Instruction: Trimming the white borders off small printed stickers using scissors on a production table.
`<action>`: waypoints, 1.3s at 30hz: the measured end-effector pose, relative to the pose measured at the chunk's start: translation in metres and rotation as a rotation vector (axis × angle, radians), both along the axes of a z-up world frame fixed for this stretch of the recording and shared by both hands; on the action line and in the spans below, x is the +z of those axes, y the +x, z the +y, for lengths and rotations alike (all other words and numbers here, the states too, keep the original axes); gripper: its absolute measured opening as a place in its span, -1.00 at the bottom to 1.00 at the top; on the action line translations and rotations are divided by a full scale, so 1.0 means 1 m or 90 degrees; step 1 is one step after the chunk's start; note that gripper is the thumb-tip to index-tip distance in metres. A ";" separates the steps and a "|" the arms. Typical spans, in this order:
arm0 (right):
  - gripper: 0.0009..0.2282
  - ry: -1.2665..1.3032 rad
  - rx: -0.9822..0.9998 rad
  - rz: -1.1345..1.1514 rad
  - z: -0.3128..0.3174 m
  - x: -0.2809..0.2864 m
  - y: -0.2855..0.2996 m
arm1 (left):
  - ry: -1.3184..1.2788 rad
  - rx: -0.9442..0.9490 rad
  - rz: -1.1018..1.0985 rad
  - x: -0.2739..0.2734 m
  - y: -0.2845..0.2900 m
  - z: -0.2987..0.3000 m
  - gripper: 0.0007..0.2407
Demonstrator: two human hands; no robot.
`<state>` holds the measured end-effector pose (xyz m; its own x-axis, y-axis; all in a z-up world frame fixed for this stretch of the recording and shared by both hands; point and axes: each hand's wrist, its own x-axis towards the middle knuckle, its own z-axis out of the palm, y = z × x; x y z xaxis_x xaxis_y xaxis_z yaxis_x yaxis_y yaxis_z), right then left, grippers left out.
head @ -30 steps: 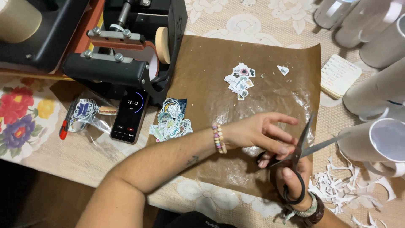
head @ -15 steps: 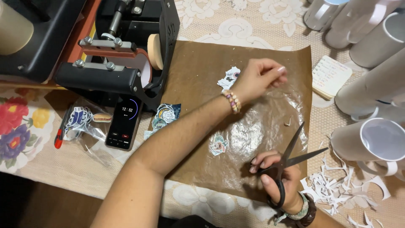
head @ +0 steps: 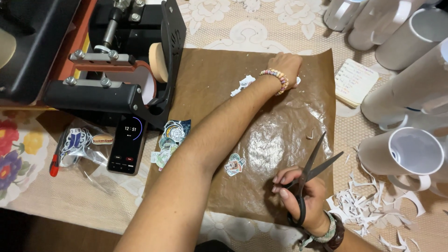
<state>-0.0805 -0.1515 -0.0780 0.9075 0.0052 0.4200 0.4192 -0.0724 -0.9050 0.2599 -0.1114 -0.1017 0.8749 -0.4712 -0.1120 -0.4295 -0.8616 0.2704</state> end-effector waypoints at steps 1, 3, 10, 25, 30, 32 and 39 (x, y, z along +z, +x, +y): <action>-0.76 0.000 0.001 0.002 0.000 -0.001 0.000 | 0.000 0.001 0.002 0.000 0.001 0.000 -0.75; -0.76 0.014 0.010 0.015 -0.001 -0.003 -0.001 | -0.026 0.017 0.013 0.001 0.004 0.000 -0.87; -0.77 0.024 0.020 0.019 -0.001 -0.005 -0.002 | -0.201 0.104 0.043 0.031 -0.025 0.010 -0.72; -0.77 0.012 -0.062 0.171 0.011 0.031 0.022 | -0.989 0.180 0.385 0.077 -0.205 0.122 -0.90; -0.76 0.119 -0.086 0.171 0.030 0.062 0.031 | -1.020 0.227 0.381 0.087 -0.233 0.128 -0.90; -0.77 0.146 -0.095 0.173 0.033 0.069 0.033 | -1.038 0.228 0.397 0.089 -0.238 0.129 -0.90; -0.77 0.159 -0.102 0.236 0.030 0.085 0.035 | -1.081 0.124 0.369 0.108 -0.239 0.146 -0.70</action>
